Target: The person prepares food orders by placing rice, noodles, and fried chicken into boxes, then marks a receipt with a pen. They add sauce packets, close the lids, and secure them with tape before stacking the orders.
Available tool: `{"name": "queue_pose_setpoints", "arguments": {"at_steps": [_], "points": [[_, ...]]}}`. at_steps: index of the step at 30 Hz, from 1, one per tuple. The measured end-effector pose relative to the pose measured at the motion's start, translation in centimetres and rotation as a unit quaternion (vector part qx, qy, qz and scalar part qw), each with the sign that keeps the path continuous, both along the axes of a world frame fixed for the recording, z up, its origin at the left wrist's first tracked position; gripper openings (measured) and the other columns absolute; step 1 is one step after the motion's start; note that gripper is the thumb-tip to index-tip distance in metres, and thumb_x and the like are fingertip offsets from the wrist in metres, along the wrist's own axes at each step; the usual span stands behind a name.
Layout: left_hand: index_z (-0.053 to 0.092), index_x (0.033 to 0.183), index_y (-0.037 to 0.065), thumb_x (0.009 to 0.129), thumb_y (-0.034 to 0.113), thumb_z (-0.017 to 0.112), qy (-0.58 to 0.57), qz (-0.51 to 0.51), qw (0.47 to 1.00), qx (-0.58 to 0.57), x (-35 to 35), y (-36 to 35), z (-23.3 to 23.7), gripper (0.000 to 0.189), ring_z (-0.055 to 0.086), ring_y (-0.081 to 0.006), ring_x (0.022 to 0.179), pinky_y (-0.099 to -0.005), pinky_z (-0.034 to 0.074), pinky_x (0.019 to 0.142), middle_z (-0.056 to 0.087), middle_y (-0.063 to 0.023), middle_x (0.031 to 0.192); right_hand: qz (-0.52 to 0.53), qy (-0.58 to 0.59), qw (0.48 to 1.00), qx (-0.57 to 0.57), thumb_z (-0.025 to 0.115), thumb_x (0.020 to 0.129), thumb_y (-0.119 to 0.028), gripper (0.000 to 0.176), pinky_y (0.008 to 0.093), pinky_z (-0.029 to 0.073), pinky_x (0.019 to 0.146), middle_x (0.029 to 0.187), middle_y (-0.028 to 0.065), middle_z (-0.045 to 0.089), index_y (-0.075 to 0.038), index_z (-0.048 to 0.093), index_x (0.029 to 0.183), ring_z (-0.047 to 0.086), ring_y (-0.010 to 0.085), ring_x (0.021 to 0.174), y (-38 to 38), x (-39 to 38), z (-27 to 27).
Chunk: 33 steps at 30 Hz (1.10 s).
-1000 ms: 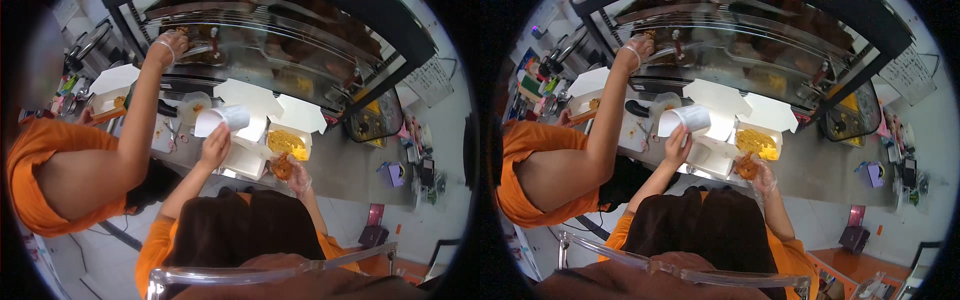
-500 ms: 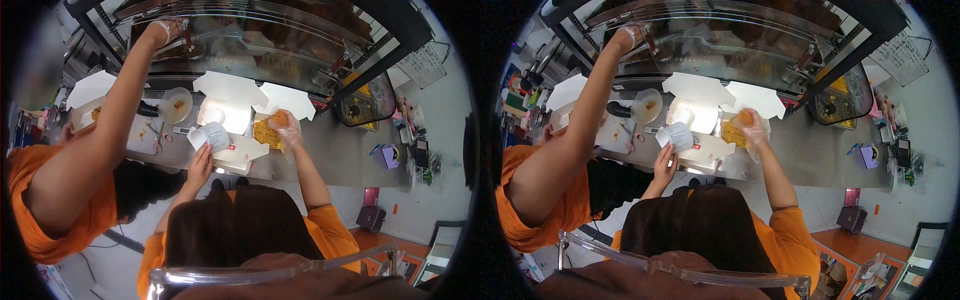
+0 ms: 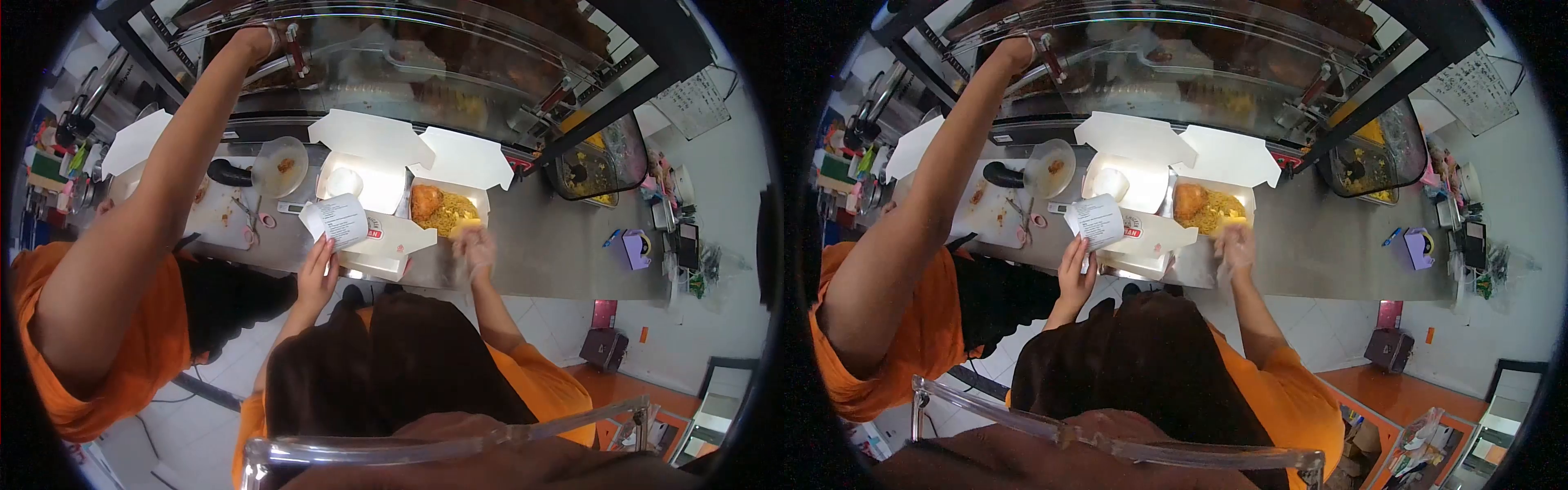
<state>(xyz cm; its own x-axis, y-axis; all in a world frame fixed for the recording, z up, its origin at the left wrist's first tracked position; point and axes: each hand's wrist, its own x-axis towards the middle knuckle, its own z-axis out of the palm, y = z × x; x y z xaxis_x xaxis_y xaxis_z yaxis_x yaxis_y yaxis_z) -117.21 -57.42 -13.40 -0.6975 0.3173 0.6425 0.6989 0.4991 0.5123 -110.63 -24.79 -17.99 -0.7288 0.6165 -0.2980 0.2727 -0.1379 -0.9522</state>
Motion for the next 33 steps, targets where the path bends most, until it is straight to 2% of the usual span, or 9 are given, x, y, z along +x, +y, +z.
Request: {"name": "queue_pose_setpoints", "arguments": {"at_steps": [1, 3, 6, 10, 15, 18, 23, 26, 33], "points": [[0.054, 0.119, 0.000, 0.076, -0.005, 0.064, 0.001, 0.009, 1.000, 0.001, 0.0, -0.2, 0.0, 0.045, 0.057, -0.0343, 0.105, -0.0373, 0.048, 0.086, 0.054, -0.0210, 0.119, -0.005, -0.049, 0.988, -0.144, 0.048, 0.092, -0.019, 0.018, 0.0267, 0.047, 0.058, 0.076, 0.0079, 0.061, -0.006, 0.057, 0.085, 0.057, 0.0133, 0.066, -1.8, 1.0, 0.4], [0.053, 0.119, 0.000, 0.075, -0.007, 0.063, 0.003, 0.028, 1.000, 0.005, 0.0, -0.8, 0.0, 0.045, 0.055, -0.0353, 0.108, -0.0382, 0.045, 0.089, 0.053, -0.0217, 0.119, 0.125, -0.145, 0.961, -0.202, 0.053, 0.090, -0.025, 0.023, 0.0287, 0.049, 0.064, 0.078, 0.0092, 0.062, -0.003, 0.060, 0.091, 0.060, 0.0167, 0.070, -3.4, 2.8, -2.9], [0.054, 0.116, 0.000, 0.075, -0.008, 0.062, 0.035, 0.097, 0.994, 0.039, -0.6, -2.0, 0.2, 0.042, 0.052, -0.0356, 0.111, -0.0382, 0.043, 0.092, 0.050, -0.0221, 0.121, 0.317, -0.042, 0.946, -0.042, 0.054, 0.086, -0.031, 0.035, 0.0322, 0.048, 0.075, 0.086, 0.0132, 0.065, -0.001, 0.062, 0.104, 0.062, 0.0232, 0.081, -5.8, 3.3, -9.9], [0.060, 0.107, 0.003, 0.078, -0.009, 0.055, 0.003, 0.156, 0.987, 0.030, -0.7, -4.0, -0.2, 0.032, 0.050, -0.0354, 0.112, -0.0385, 0.040, 0.092, 0.049, -0.0213, 0.119, 0.334, -0.067, 0.940, -0.034, 0.056, 0.083, -0.029, 0.037, 0.0339, 0.045, 0.079, 0.092, 0.0151, 0.065, -0.001, 0.062, 0.106, 0.062, 0.0246, 0.087, -8.8, 1.6, -7.8], [0.063, 0.100, -0.001, 0.087, 0.012, 0.053, -0.126, 0.198, 0.972, 0.013, -1.2, -3.4, -4.4, 0.021, 0.057, -0.0323, 0.092, -0.0349, 0.044, 0.081, 0.057, -0.0198, 0.094, 0.284, -0.012, 0.954, 0.094, 0.054, 0.083, -0.024, 0.032, 0.0364, 0.046, 0.076, 0.091, 0.0145, 0.065, 0.000, 0.062, 0.103, 0.062, 0.0247, 0.083, -9.9, 1.5, -4.6], [0.063, 0.098, -0.005, 0.088, 0.017, 0.053, -0.327, 0.118, 0.937, -0.005, -2.1, -3.0, -5.9, 0.026, 0.057, -0.0317, 0.084, -0.0369, 0.044, 0.075, 0.056, -0.0190, 0.088, 0.232, 0.056, 0.962, 0.133, 0.053, 0.083, -0.022, 0.029, 0.0356, 0.047, 0.073, 0.088, 0.0139, 0.064, 0.000, 0.062, 0.101, 0.061, 0.0238, 0.080, -10.2, 1.2, -6.5], [0.063, 0.091, -0.007, 0.087, 0.017, 0.054, -0.272, 0.109, 0.954, -0.054, -2.1, -2.6, -5.9, 0.026, 0.057, -0.0347, 0.064, -0.0389, 0.044, 0.061, 0.056, -0.0217, 0.077, 0.244, 0.105, 0.956, 0.124, 0.055, 0.083, -0.023, 0.028, 0.0315, 0.047, 0.068, 0.083, 0.0132, 0.064, 0.001, 0.063, 0.095, 0.061, 0.0204, 0.075, -9.9, 1.3, -7.4], [0.063, 0.092, -0.006, 0.087, 0.017, 0.053, -0.249, 0.081, 0.965, -0.036, -2.0, -2.8, -5.8, 0.026, 0.057, -0.0377, 0.070, -0.0402, 0.044, 0.064, 0.057, -0.0217, 0.080, 0.249, -0.084, 0.965, -0.023, 0.060, 0.083, -0.014, 0.023, 0.0279, 0.049, 0.070, 0.087, 0.0056, 0.065, 0.000, 0.063, 0.101, 0.059, 0.0120, 0.075, -9.3, -0.1, -4.7], [0.063, 0.093, -0.006, 0.087, 0.019, 0.056, -0.268, 0.078, 0.960, -0.038, -1.9, -3.5, -6.5, 0.026, 0.058, -0.0367, 0.072, -0.0388, 0.045, 0.065, 0.058, -0.0214, 0.078, 0.308, -0.087, 0.945, 0.074, 0.064, 0.082, -0.032, 0.035, 0.0255, 0.047, 0.060, 0.083, 0.0051, 0.065, 0.000, 0.063, 0.098, 0.057, 0.0104, 0.067, -7.5, -1.5, -8.3]]}}
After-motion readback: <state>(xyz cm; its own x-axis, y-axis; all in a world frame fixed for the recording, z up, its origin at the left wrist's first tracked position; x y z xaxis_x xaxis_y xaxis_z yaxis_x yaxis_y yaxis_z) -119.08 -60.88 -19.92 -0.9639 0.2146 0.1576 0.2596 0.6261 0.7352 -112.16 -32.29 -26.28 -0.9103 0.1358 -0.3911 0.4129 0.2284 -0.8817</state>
